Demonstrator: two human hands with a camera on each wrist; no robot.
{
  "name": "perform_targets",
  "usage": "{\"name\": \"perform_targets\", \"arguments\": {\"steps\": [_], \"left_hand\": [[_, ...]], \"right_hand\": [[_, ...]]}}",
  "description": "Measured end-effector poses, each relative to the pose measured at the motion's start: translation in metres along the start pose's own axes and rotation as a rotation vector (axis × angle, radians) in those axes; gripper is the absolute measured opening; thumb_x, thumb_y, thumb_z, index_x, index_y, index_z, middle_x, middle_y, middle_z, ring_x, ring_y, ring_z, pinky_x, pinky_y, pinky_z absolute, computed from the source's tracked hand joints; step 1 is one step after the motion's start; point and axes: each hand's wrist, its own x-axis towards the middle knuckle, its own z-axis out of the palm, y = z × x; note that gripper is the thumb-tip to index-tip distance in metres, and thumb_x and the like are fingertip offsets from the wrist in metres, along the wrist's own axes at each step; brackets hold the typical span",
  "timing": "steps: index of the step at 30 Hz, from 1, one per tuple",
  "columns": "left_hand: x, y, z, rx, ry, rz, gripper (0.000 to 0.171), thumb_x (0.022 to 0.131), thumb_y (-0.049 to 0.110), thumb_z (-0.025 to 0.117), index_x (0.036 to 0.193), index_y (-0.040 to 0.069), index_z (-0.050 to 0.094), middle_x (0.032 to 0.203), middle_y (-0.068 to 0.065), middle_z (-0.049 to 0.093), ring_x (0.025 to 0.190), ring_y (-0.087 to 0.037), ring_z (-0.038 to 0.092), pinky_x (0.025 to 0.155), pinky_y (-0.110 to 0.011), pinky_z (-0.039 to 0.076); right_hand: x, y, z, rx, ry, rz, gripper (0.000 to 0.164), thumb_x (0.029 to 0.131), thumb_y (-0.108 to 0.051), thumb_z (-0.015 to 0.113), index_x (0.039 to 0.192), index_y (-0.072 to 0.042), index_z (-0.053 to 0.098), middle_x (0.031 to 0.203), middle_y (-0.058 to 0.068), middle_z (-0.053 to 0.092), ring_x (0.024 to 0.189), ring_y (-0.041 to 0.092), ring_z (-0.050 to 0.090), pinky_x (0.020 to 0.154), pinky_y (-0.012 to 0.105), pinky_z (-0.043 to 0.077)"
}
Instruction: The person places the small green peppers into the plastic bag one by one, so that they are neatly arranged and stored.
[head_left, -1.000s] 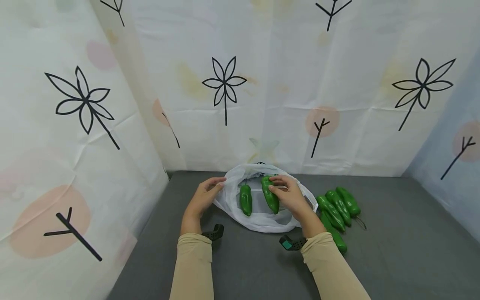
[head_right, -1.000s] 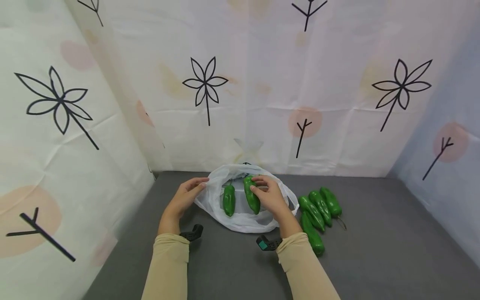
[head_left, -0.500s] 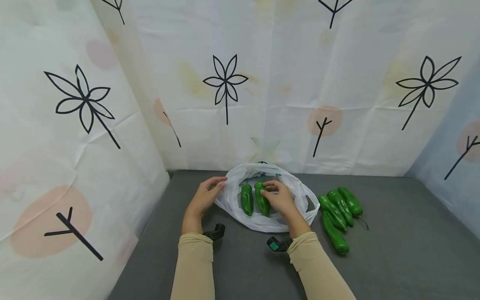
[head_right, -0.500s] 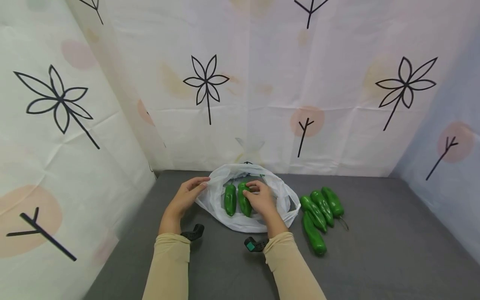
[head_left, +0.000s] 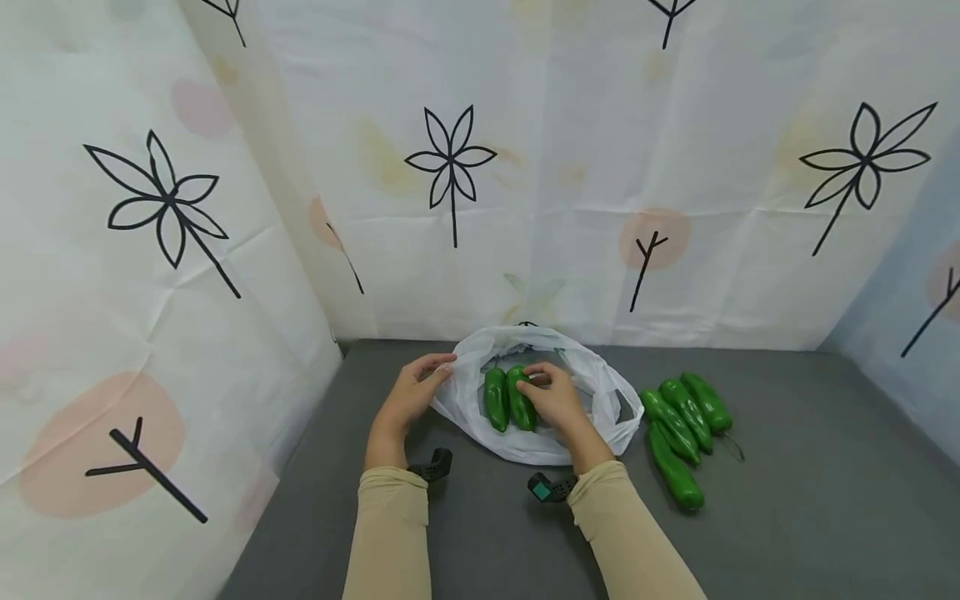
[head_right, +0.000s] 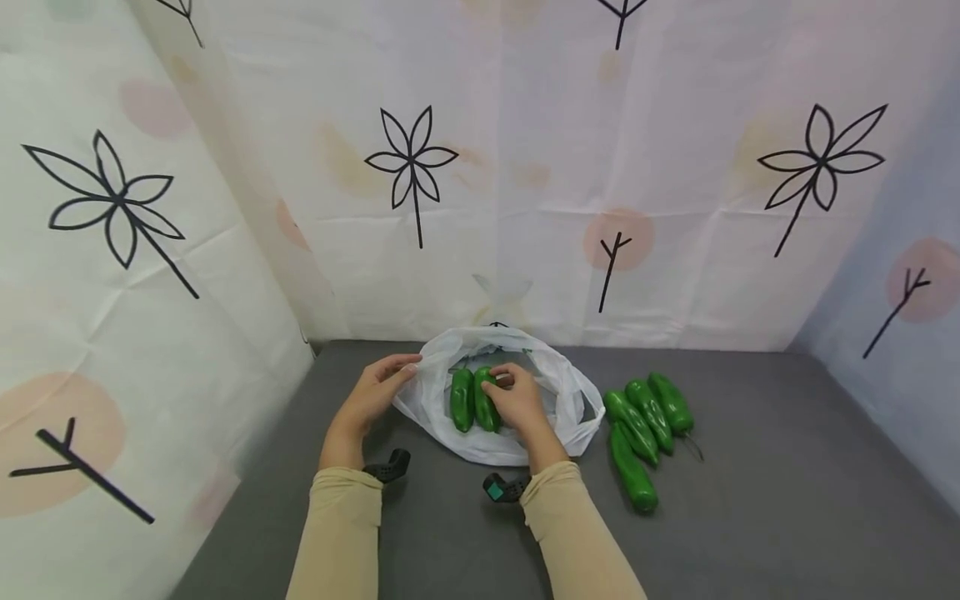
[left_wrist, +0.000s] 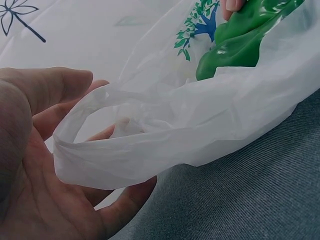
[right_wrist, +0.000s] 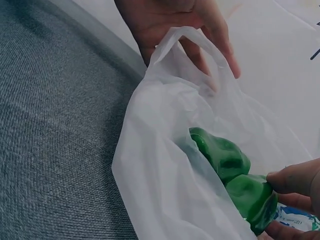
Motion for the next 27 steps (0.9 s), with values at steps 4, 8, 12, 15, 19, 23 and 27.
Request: {"name": "perform_targets", "arguments": {"steps": [4, 8, 12, 15, 19, 23, 27], "left_hand": [[-0.0005, 0.0014, -0.0008, -0.002, 0.002, 0.001, 0.037, 0.109, 0.025, 0.062, 0.145, 0.016, 0.066, 0.154, -0.011, 0.055, 0.153, -0.033, 0.04, 0.124, -0.059, 0.037], [0.0, 0.0014, -0.001, -0.004, 0.003, 0.005, 0.037, 0.109, 0.025, 0.062, 0.145, 0.016, 0.066, 0.154, -0.011, 0.055, 0.152, -0.033, 0.041, 0.123, -0.06, 0.037], [0.0004, 0.0016, -0.0001, -0.003, 0.005, -0.001, 0.036, 0.109, 0.026, 0.062, 0.144, 0.017, 0.067, 0.153, -0.011, 0.055, 0.15, -0.032, 0.043, 0.123, -0.059, 0.037], [0.0008, 0.0011, 0.0008, 0.005, 0.005, -0.005, 0.036, 0.109, 0.026, 0.063, 0.144, 0.017, 0.067, 0.153, -0.01, 0.056, 0.15, -0.032, 0.044, 0.123, -0.059, 0.037], [0.0014, -0.0001, 0.002, 0.01, 0.001, -0.002, 0.036, 0.109, 0.026, 0.063, 0.144, 0.017, 0.067, 0.153, -0.011, 0.056, 0.15, -0.032, 0.044, 0.123, -0.059, 0.037], [0.0018, -0.0013, 0.0022, 0.004, -0.008, -0.001, 0.036, 0.109, 0.027, 0.062, 0.144, 0.017, 0.067, 0.154, -0.01, 0.056, 0.151, -0.032, 0.043, 0.123, -0.059, 0.037], [0.002, -0.0022, 0.0017, -0.002, -0.015, -0.005, 0.037, 0.11, 0.027, 0.061, 0.145, 0.016, 0.066, 0.157, -0.01, 0.054, 0.154, -0.033, 0.041, 0.123, -0.06, 0.037]], "right_hand": [[0.0001, -0.0024, 0.0004, -0.019, -0.004, -0.002, 0.03, 0.103, -0.021, 0.072, 0.131, -0.009, 0.069, 0.13, 0.021, 0.067, 0.113, 0.035, 0.066, 0.087, 0.042, 0.057], [0.0007, -0.0035, 0.0, -0.041, -0.006, -0.002, 0.031, 0.103, -0.022, 0.072, 0.131, -0.01, 0.069, 0.129, 0.019, 0.067, 0.111, 0.034, 0.066, 0.086, 0.041, 0.056], [0.0007, -0.0035, -0.0003, -0.063, -0.005, -0.011, 0.03, 0.103, -0.022, 0.071, 0.13, -0.009, 0.069, 0.127, 0.02, 0.067, 0.11, 0.033, 0.066, 0.084, 0.041, 0.057], [0.0003, -0.0025, -0.0002, -0.072, -0.002, -0.002, 0.03, 0.103, -0.021, 0.071, 0.13, -0.008, 0.069, 0.126, 0.02, 0.067, 0.111, 0.034, 0.066, 0.084, 0.042, 0.057], [0.0001, -0.0018, -0.0003, -0.094, 0.009, 0.006, 0.03, 0.103, -0.022, 0.071, 0.13, -0.009, 0.069, 0.125, 0.019, 0.066, 0.112, 0.033, 0.064, 0.085, 0.043, 0.056], [0.0008, -0.0019, -0.0009, -0.131, 0.037, 0.003, 0.03, 0.102, -0.023, 0.072, 0.128, -0.008, 0.07, 0.112, 0.016, 0.064, 0.097, 0.028, 0.062, 0.077, 0.038, 0.052], [0.0021, -0.002, -0.0014, -0.147, 0.047, 0.009, 0.03, 0.101, -0.023, 0.073, 0.126, -0.008, 0.071, 0.098, 0.01, 0.062, 0.081, 0.021, 0.057, 0.066, 0.031, 0.047]]}}
